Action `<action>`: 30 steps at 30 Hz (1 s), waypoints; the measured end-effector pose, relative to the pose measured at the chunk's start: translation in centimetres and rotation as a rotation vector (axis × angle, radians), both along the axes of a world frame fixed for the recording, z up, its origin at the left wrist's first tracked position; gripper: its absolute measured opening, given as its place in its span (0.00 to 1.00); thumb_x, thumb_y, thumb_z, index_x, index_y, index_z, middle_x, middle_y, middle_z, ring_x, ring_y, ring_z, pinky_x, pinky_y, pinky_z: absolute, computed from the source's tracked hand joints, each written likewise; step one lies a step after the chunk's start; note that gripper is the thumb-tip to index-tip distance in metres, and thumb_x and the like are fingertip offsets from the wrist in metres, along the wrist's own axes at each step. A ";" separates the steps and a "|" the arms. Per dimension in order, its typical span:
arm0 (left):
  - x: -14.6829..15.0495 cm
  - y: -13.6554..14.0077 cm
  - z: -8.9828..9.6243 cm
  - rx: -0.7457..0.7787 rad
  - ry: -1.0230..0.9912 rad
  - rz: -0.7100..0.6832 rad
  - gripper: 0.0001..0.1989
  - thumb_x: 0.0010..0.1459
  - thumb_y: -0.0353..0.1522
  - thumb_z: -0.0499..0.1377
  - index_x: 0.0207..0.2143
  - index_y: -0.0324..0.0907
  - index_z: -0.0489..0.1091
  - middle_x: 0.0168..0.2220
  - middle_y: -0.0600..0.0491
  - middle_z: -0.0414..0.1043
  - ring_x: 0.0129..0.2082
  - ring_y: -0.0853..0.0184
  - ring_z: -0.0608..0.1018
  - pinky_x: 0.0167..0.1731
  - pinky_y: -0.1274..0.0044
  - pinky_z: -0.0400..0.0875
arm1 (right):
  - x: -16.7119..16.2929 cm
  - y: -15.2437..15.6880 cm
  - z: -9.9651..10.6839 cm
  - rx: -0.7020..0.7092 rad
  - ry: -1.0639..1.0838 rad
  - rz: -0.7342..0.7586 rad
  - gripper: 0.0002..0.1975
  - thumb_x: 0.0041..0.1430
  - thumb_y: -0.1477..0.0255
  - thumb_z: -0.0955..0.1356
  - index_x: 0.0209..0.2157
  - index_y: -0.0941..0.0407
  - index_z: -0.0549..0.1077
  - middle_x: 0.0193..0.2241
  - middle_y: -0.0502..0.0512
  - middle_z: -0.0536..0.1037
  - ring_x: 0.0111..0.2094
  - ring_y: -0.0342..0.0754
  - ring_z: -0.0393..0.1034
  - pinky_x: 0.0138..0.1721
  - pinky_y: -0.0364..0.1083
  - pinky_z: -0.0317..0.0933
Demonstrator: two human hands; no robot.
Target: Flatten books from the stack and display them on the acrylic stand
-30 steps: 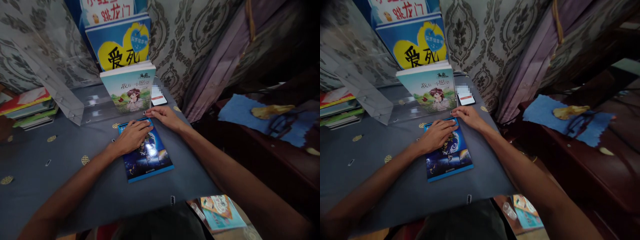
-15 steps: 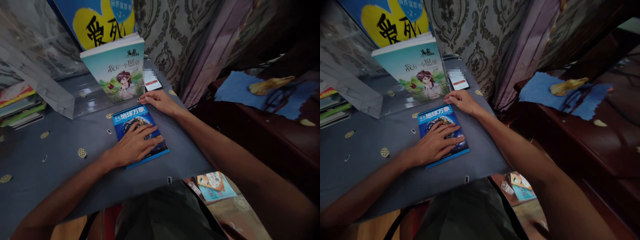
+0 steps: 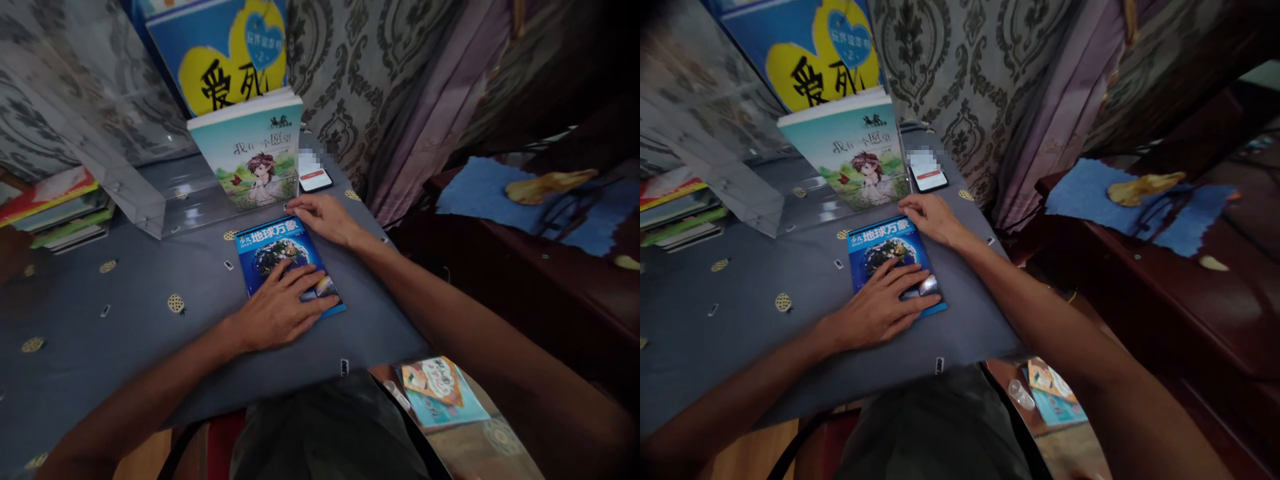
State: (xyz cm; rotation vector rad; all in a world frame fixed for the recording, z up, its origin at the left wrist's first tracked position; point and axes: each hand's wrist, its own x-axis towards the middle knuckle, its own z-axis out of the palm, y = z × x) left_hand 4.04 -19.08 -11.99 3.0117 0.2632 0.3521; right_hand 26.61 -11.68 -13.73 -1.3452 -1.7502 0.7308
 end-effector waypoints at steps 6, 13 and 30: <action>-0.6 -0.2 -0.4 0.049 -0.095 0.089 0.17 0.72 0.30 0.49 0.53 0.42 0.74 0.51 0.47 0.79 0.54 0.61 0.76 0.56 0.66 0.70 | -4.2 -4.2 0.7 -0.005 -0.377 -0.001 0.25 0.71 0.62 0.62 0.65 0.56 0.66 0.64 0.66 0.70 0.65 0.64 0.64 0.65 0.70 0.53; -1.1 -0.5 -0.8 0.119 -0.079 0.051 0.11 0.67 0.33 0.56 0.45 0.42 0.77 0.39 0.48 0.80 0.46 0.58 0.77 0.46 0.66 0.70 | -6.8 -10.4 -0.5 0.057 -0.163 -0.063 0.24 0.75 0.60 0.54 0.65 0.51 0.65 0.65 0.60 0.69 0.70 0.53 0.56 0.71 0.63 0.48; -6.3 2.5 -1.3 0.076 -0.097 0.433 0.17 0.69 0.28 0.52 0.58 0.39 0.69 0.59 0.43 0.74 0.60 0.55 0.74 0.56 0.60 0.71 | -5.3 -11.3 -1.6 0.200 -0.563 -0.010 0.22 0.72 0.64 0.59 0.62 0.55 0.69 0.66 0.67 0.68 0.69 0.61 0.58 0.66 0.68 0.57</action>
